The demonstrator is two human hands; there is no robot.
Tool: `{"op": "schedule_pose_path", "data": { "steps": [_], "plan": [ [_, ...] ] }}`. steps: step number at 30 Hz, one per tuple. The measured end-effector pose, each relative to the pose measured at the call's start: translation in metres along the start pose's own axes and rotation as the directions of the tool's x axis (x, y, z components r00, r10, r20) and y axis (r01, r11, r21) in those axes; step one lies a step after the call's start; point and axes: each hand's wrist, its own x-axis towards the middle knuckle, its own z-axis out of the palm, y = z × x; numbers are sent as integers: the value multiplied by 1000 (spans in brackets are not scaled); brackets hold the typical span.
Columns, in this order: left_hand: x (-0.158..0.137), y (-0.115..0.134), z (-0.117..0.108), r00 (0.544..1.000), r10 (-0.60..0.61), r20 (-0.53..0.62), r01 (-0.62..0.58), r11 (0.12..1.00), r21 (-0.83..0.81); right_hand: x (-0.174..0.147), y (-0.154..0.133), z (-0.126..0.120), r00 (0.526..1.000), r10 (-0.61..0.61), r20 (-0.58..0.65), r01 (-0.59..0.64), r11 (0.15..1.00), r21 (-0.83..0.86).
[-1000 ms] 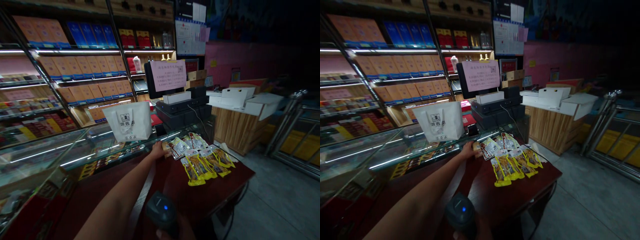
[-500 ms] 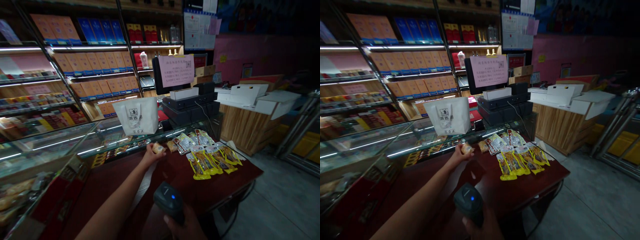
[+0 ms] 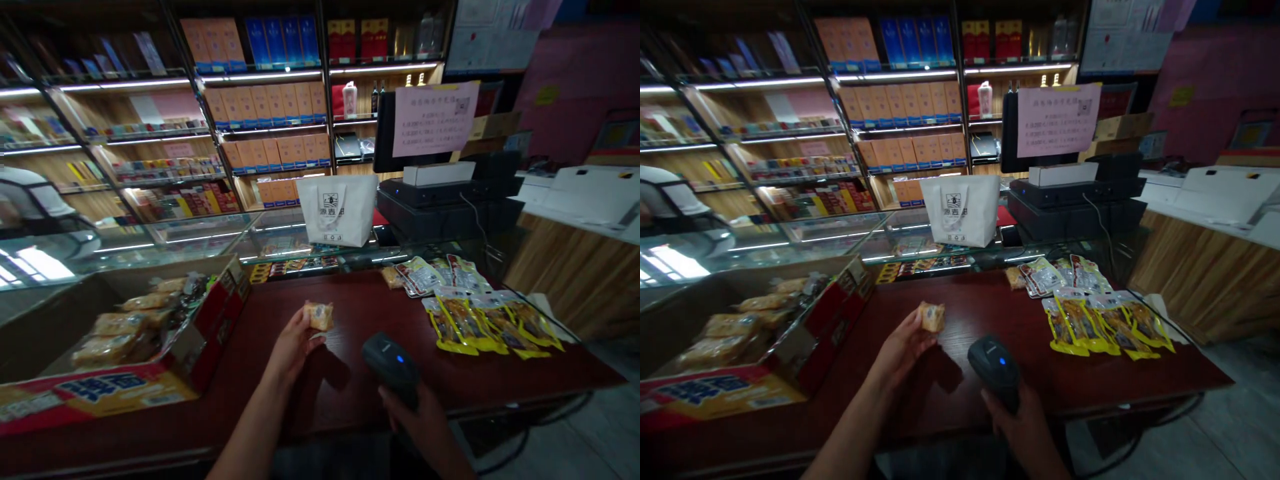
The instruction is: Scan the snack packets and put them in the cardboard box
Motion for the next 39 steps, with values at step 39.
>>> {"op": "schedule_pose_path", "data": {
  "steps": [39],
  "plan": [
    [-69,30,-11,891,439,-115,-383,864,328,-40,-86,5,970,-200,139,234,925,-298]
  ]
}}
